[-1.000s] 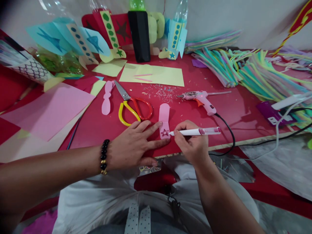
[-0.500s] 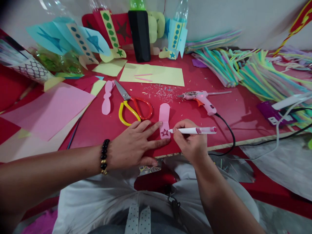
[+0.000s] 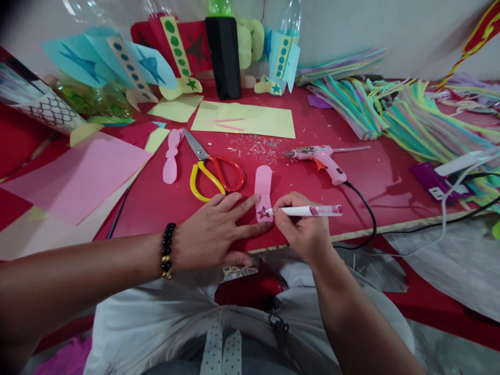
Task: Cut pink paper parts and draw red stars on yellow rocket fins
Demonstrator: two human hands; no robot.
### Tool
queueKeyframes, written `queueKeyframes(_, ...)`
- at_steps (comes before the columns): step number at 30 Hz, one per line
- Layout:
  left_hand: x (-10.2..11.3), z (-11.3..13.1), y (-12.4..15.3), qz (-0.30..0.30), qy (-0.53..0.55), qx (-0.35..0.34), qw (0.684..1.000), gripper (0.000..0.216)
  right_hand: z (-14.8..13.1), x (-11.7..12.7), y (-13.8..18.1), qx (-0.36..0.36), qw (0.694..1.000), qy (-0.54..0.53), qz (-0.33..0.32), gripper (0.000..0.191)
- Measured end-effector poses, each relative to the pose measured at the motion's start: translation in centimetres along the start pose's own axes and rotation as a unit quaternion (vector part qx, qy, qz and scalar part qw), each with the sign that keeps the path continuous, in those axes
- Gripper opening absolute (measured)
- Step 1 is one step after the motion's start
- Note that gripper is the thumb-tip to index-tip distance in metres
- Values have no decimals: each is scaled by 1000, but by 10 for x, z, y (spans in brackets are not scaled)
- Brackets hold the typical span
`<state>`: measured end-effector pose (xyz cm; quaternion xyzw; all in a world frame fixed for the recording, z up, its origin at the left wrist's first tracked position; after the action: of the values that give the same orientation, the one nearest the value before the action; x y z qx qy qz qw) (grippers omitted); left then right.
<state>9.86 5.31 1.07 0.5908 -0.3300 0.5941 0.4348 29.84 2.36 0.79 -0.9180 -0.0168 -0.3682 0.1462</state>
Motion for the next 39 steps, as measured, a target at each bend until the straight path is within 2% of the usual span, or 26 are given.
queueKeyframes(10, 0, 1, 0, -1, 2, 0, 1000, 73, -1, -1, 1, 5, 1000, -6, -15, 9)
queueKeyframes(39, -1, 0, 0, 3, 1, -1, 1000, 73, 4, -1, 2, -12, 1000, -6, 16, 9)
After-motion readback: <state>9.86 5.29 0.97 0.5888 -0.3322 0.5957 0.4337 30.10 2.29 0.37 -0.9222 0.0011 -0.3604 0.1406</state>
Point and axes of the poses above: each hand's wrist, its own y-axis away from the middle knuckle, its own x-axis out of the back of the hand, z = x × y, the point moved 2 cm from there along -y, towards the middle knuckle, and after that the axes turned 10 degrees about -z, right-handed, at the moved point
